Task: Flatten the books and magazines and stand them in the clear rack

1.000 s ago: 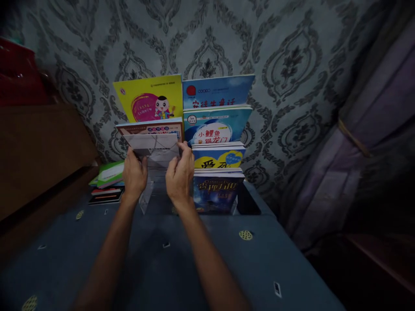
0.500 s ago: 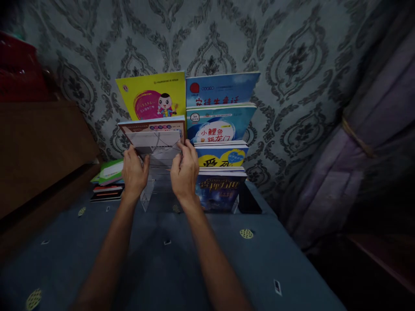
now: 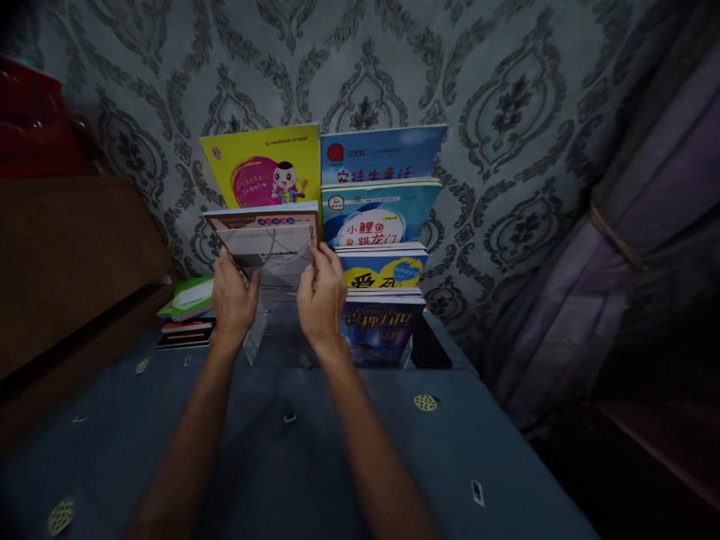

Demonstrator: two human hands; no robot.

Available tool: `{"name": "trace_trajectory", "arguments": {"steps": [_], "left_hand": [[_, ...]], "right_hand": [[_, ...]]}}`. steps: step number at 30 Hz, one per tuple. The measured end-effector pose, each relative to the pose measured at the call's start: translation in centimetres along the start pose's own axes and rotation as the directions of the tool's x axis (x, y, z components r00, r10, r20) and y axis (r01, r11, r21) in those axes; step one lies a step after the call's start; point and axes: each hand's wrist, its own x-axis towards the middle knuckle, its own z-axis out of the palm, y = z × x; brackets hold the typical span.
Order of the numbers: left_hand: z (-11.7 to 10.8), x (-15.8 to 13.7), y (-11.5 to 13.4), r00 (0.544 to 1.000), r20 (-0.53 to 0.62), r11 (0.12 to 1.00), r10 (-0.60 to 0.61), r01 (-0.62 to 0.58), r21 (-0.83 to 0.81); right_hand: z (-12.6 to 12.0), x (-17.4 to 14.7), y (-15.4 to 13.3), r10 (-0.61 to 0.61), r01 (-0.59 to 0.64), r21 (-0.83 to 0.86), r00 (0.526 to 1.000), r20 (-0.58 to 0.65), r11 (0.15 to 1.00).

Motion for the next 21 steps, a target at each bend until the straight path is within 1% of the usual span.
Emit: {"name": "trace_trajectory", "arguments": {"steps": [4, 11, 14, 17, 21], "left_hand": [[0.18, -0.04, 0.01, 1.0, -0.021, 1.0, -0.007, 0.006, -0.009], [0.47, -0.08, 0.01, 1.0, -0.013, 0.998, -0.015, 0.014, -0.06], [0.5, -0.06, -0.06, 1.0, -0.009, 0.998, -0.017, 0.017, -0.061], [0.4, 0.0, -0.16, 0.999, -0.033, 0.998, -0.001, -0.001, -0.061], [0.01, 0.15, -0.19, 1.0, -0.027, 1.0, 0.002, -0.003, -0.027]], "right_hand": [[0.0, 0.04, -0.11, 0.005, -0.005, 0.005, 1.0, -0.002, 1.0], [0.01, 0.04, -0.11, 0.01, -0.01, 0.016, 1.0, 0.005, 1.0], [0.0, 0.06, -0.13, 0.012, -0.012, 0.004, 1.0, 0.0, 1.0], [-0.05, 0.09, -0.11, 0.012, -0.012, -0.003, 1.0, 0.001, 1.0], [-0.22, 0.13, -0.02, 0.013, -0.013, 0.005, 1.0, 0.013, 1.0]]}}
